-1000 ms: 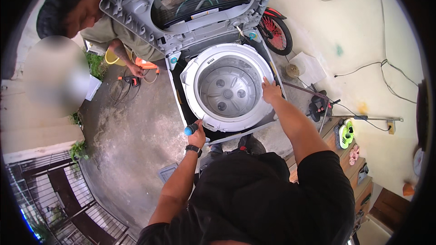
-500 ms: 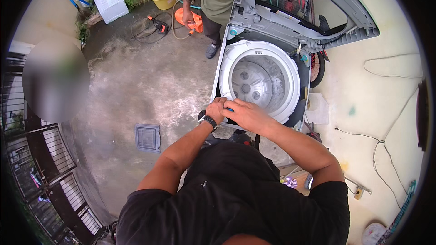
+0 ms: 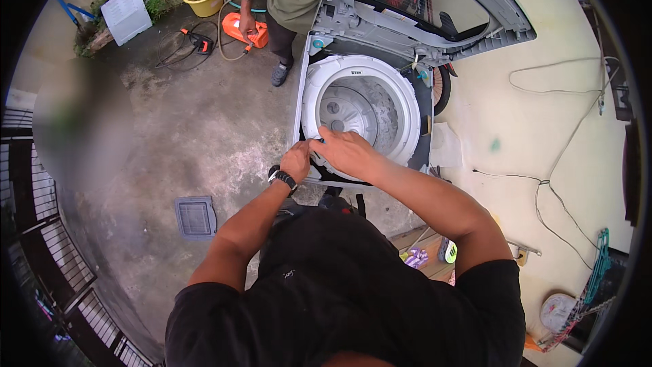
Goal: The person wipes the upper rim of the washing machine drum using a cloth and cleans the detergent dispenser area by hand.
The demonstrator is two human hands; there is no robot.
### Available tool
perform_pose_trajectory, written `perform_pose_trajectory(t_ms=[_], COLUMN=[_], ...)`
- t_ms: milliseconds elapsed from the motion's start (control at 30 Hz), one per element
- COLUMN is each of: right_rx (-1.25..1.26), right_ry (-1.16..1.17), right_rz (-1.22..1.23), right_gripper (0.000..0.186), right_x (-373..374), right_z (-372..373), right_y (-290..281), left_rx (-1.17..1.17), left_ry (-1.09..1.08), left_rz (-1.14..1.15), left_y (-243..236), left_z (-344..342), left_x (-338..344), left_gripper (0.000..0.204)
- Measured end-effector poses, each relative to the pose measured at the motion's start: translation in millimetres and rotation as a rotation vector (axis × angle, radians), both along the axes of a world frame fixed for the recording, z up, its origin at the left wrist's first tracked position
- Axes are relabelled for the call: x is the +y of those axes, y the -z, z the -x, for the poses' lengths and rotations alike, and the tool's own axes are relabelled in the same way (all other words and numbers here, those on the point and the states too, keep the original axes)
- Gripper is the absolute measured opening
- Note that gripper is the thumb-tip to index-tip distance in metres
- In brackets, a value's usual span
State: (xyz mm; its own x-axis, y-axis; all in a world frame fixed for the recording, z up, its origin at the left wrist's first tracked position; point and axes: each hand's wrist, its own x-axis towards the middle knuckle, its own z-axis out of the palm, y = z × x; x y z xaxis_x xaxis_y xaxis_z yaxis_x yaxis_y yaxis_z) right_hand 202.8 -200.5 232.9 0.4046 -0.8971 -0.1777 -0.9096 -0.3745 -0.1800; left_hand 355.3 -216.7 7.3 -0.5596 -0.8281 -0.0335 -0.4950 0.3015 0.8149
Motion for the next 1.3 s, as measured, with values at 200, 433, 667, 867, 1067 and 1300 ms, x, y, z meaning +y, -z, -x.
perform_pose_trajectory(t_ms=[200, 433, 667, 867, 1067, 1300], right_rx=[0.087, 0.066, 0.005, 0.090, 0.136, 0.016], right_ry=[0.132, 0.145, -0.151, 0.118, -0.178, -0.248], right_rz=[-0.077, -0.222, -0.052, -0.211, -0.173, -0.053], right_gripper=[0.027, 0.021, 0.021, 0.023, 0.024, 0.024], right_x=[-6, -24, -17, -22, -36, -36], right_z=[5, -19, -15, -28, -17, -9], right_y=[6, 4, 16, 13, 10, 20], left_rx=[0.150, 0.142, 0.101, 0.075, 0.003, 0.467], left_ry=[-0.097, -0.096, -0.015, -0.088, 0.072, -0.235], left_rz=[-0.142, -0.059, 0.022, -0.088, -0.044, -0.414], left_y=[-15, -20, -14, -14, 7, 0], left_z=[-8, -19, 10, 20, 12, 10], left_x=[-4, -4, 2, 4, -6, 3], left_gripper=[0.054, 0.051, 0.024, 0.029, 0.028, 0.024])
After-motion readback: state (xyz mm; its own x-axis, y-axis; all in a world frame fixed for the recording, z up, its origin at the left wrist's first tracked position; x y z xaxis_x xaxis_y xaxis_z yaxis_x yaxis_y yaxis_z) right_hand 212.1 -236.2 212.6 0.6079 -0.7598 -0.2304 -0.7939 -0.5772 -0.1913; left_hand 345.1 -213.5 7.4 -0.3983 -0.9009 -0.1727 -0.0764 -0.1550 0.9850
